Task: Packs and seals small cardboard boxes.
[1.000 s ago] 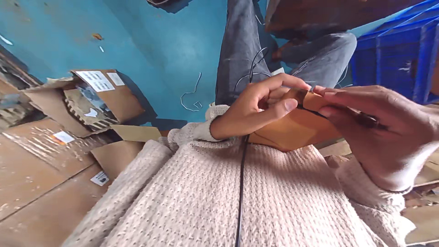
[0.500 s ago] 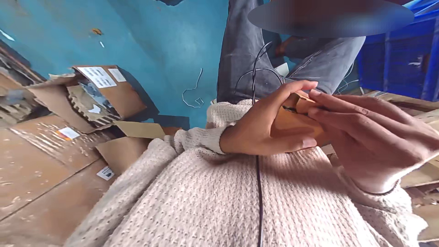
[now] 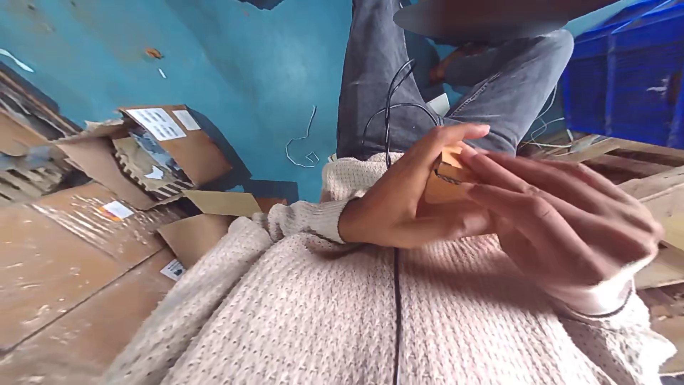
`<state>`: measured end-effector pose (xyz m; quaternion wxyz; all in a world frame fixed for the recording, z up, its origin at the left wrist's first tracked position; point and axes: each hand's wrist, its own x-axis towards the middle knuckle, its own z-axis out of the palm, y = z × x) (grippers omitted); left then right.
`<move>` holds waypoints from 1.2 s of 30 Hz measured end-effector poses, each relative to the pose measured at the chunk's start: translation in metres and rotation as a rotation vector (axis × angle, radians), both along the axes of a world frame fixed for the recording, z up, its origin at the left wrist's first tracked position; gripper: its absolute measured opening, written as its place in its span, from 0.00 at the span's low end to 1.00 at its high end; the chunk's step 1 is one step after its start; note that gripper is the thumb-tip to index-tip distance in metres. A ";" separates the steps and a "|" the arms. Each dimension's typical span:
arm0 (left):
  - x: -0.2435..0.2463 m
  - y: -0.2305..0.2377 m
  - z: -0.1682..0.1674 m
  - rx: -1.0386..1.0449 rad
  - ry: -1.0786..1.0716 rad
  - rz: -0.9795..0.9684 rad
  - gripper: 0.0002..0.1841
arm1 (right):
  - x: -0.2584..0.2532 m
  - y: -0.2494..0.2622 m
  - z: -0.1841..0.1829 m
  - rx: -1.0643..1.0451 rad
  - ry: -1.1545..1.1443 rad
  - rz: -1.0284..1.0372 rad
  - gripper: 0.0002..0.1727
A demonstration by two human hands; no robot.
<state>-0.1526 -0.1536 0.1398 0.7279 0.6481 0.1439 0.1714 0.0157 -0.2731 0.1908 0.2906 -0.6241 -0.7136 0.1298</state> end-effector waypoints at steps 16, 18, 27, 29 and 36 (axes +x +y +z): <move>0.000 0.017 -0.019 0.115 -0.094 0.064 0.17 | 0.036 -0.026 -0.028 -0.097 0.680 -0.179 0.09; 0.003 0.014 -0.016 0.052 -0.099 0.066 0.25 | 0.034 -0.026 -0.029 -0.070 0.668 -0.212 0.10; 0.013 0.016 -0.005 0.031 -0.018 0.145 0.08 | 0.039 -0.014 -0.018 -0.059 0.621 -0.171 0.08; 0.011 0.021 -0.006 0.037 0.000 0.114 0.08 | 0.040 -0.013 -0.016 -0.099 0.605 -0.163 0.08; -0.003 0.038 -0.019 0.020 -0.072 -0.031 0.09 | 0.027 -0.007 -0.011 -0.223 0.564 -0.222 0.13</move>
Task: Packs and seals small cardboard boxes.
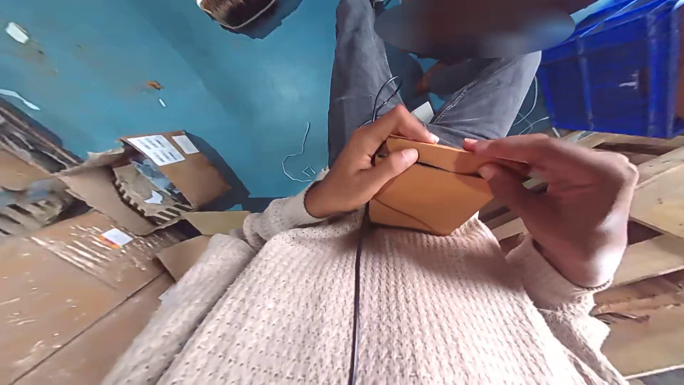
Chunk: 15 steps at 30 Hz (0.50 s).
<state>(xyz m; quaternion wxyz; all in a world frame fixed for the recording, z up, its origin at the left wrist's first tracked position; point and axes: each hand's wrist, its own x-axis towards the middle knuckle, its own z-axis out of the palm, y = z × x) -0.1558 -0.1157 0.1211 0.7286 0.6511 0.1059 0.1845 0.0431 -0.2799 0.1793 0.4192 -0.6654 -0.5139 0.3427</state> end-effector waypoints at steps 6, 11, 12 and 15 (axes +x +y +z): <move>0.009 0.002 0.006 0.065 -0.007 0.058 0.08 | 0.000 0.010 0.004 -0.045 0.042 0.046 0.11; 0.010 0.003 0.004 0.056 0.083 0.087 0.06 | -0.017 0.014 -0.009 -0.032 0.043 -0.116 0.11; 0.009 0.003 0.002 0.051 0.085 0.091 0.07 | -0.020 0.014 -0.013 -0.015 0.053 -0.135 0.12; 0.002 0.007 -0.007 0.058 -0.012 0.074 0.12 | -0.022 0.012 -0.020 0.055 0.053 -0.066 0.11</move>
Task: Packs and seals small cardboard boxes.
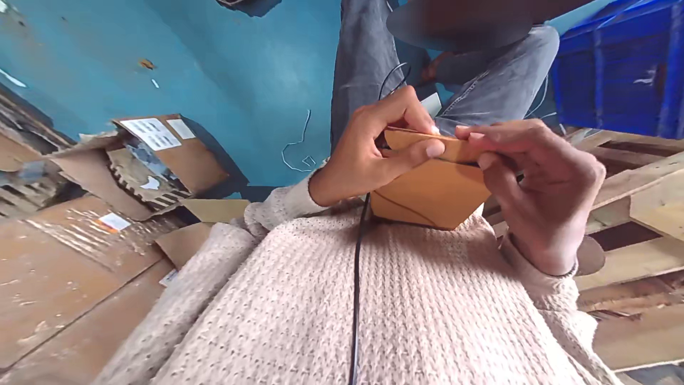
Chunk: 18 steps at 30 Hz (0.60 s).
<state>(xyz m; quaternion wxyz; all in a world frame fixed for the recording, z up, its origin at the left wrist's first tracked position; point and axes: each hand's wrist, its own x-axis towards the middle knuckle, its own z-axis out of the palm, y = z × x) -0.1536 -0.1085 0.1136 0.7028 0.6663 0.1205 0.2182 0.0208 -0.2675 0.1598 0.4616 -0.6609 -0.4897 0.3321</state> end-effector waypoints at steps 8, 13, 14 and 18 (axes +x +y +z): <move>-0.028 -0.014 -0.026 -0.058 -0.040 -0.090 0.33 | -0.007 -0.013 -0.023 0.059 -0.062 0.183 0.26; -0.020 -0.019 -0.021 -0.105 -0.098 0.043 0.20 | -0.006 -0.013 -0.030 0.052 -0.002 0.094 0.22; -0.020 -0.020 -0.020 -0.126 -0.109 0.051 0.18 | -0.005 -0.014 -0.031 0.048 -0.001 0.079 0.21; -0.019 -0.022 -0.019 -0.110 -0.126 0.038 0.14 | -0.006 -0.022 -0.033 0.051 0.061 0.031 0.16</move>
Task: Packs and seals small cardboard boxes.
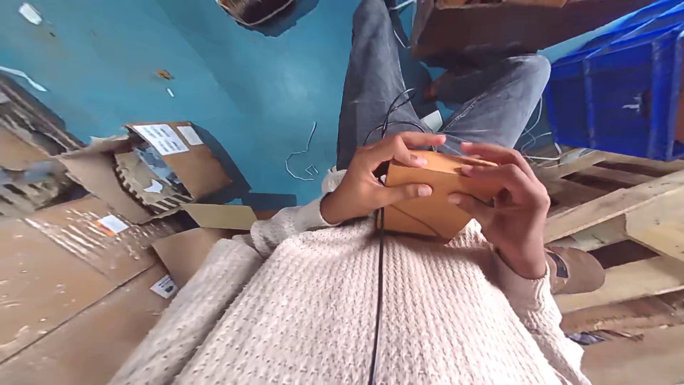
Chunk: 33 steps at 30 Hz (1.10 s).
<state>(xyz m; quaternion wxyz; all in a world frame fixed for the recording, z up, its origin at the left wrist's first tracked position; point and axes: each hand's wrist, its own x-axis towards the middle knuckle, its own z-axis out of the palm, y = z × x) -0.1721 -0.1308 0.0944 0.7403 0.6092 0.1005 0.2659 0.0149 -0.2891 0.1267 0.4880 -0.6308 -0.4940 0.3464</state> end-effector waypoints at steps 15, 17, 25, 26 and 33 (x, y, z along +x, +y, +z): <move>0.081 0.051 0.039 0.106 0.150 -0.095 0.18 | 0.079 0.020 0.038 0.006 -0.206 -0.020 0.19; 0.092 0.049 0.026 0.058 0.135 -0.103 0.18 | 0.087 0.022 0.033 -0.011 -0.175 -0.020 0.19; 0.107 0.075 -0.022 0.009 0.281 0.210 0.32 | 0.192 0.035 -0.031 0.172 0.061 -1.105 0.32; 0.100 0.081 -0.030 -0.020 0.315 0.284 0.30 | 0.212 0.038 -0.050 0.174 0.185 -1.306 0.31; 0.008 0.107 -0.108 -0.114 0.605 0.727 0.23 | 0.252 0.066 -0.165 -0.083 0.783 -1.203 0.23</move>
